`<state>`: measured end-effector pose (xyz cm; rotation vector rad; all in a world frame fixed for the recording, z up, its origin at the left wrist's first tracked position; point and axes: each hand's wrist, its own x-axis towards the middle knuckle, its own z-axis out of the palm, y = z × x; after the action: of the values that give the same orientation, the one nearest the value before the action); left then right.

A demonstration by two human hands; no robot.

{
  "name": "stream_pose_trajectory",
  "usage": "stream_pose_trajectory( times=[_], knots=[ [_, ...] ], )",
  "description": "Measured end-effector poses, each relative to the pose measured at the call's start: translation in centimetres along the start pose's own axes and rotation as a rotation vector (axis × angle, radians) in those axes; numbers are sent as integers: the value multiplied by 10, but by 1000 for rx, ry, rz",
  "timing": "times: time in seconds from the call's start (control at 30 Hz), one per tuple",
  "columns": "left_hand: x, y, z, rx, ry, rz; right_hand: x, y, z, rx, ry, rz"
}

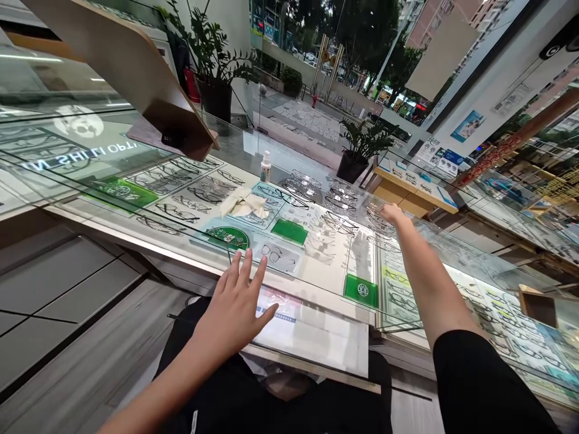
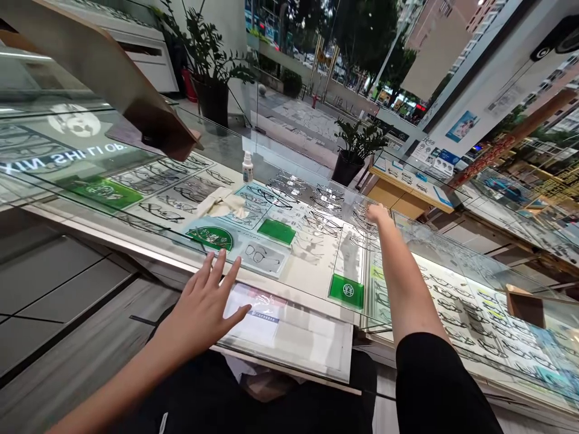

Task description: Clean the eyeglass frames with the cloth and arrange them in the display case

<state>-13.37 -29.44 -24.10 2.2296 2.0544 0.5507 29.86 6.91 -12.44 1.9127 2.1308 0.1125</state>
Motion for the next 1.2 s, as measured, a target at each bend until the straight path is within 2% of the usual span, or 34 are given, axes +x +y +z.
stream_pose_trajectory(
  times=[0.2,0.3,0.4,0.5,0.6,0.73,0.83,0.93,1.0,1.1,1.2],
  knots=[
    [-2,-2,5,74,64,44,-1,-4,5,24,46,120],
    [-2,-2,5,101,58,41,-15,-6,4,57,133,118],
    [-2,-1,3,108,44,30,-40,-11,2,79,247,107],
    [-1,1,0,102,9,13,-79,-20,4,88,396,68],
    [-2,3,-3,94,-34,0,-132,-33,5,95,524,-30],
    [-7,5,-8,82,-55,-9,-219,-58,1,152,545,-199],
    [-12,8,-13,69,-103,-13,-288,-78,-4,266,425,-375],
    [-15,11,-17,60,-151,-17,-347,-97,-6,381,164,-537],
    [-16,13,-20,55,-191,-12,-374,-108,-4,441,-50,-610],
    [-15,15,-24,45,-268,8,-389,-123,10,499,-343,-639],
    [-14,16,-26,34,-298,14,-380,-137,37,521,-463,-581]
  ],
)
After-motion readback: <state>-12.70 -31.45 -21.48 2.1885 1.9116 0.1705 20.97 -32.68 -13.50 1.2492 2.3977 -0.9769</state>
